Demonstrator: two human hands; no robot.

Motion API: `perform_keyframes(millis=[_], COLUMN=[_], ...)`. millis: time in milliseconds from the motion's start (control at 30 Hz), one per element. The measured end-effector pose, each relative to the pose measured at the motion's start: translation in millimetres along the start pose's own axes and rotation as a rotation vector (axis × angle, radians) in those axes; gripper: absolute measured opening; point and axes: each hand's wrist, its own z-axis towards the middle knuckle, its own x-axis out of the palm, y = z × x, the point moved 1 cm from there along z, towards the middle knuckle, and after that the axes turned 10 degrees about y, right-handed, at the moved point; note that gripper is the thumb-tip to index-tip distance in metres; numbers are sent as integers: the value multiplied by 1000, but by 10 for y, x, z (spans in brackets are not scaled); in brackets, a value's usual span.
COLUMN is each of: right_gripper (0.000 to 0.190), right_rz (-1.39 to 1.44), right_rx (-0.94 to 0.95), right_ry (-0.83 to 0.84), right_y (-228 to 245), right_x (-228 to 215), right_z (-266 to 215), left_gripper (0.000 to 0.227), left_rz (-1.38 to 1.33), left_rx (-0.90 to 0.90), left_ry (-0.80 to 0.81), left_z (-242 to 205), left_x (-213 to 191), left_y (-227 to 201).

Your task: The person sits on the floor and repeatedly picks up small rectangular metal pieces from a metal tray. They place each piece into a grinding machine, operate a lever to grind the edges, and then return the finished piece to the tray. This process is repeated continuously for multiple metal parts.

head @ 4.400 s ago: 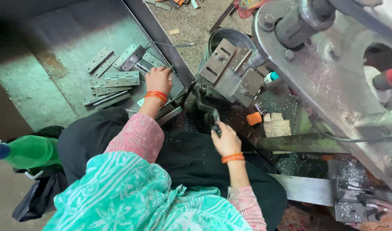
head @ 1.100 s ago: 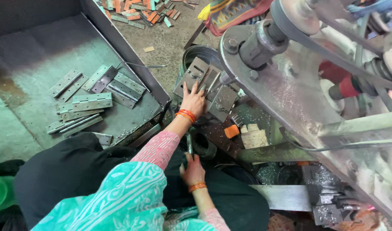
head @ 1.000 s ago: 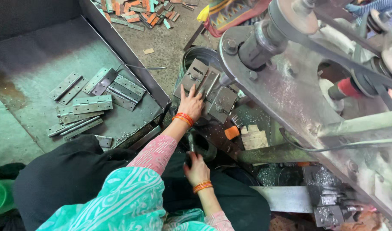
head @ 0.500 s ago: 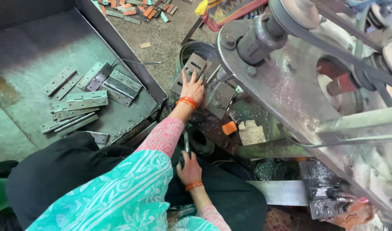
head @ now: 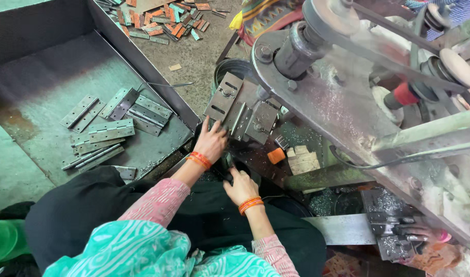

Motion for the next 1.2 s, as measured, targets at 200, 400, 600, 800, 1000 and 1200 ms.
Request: perform_keyframes(millis=[200,400,600,800,1000,1200], right_gripper=[49,48,43,31,21,39], right_rz=[17,222,958,1527,201,99], right_rx=[9,-302,-70,-195,-397,-382], right_ry=[-14,-173,-293,-517,-968,-476], right_y=[-16,-387,-716,-959,-568,-284], right_x=[29,1,-190,-543,-607,-323], right_z=[-19,168,728,933,822,963], left_gripper=[26,34,28,31,42,45], left_rz=[28,-102,-1075,-1887,-300,-290], left_rx=[-16,-39,-700,-232,-438,-205], left_ry=[-108,-496,-395,-323,-224,111], left_z=[-42,31,147,751,622,229], left_x=[68,-332,-29,777,-67,-221], left_y=[22,-20,43,223,343,-62])
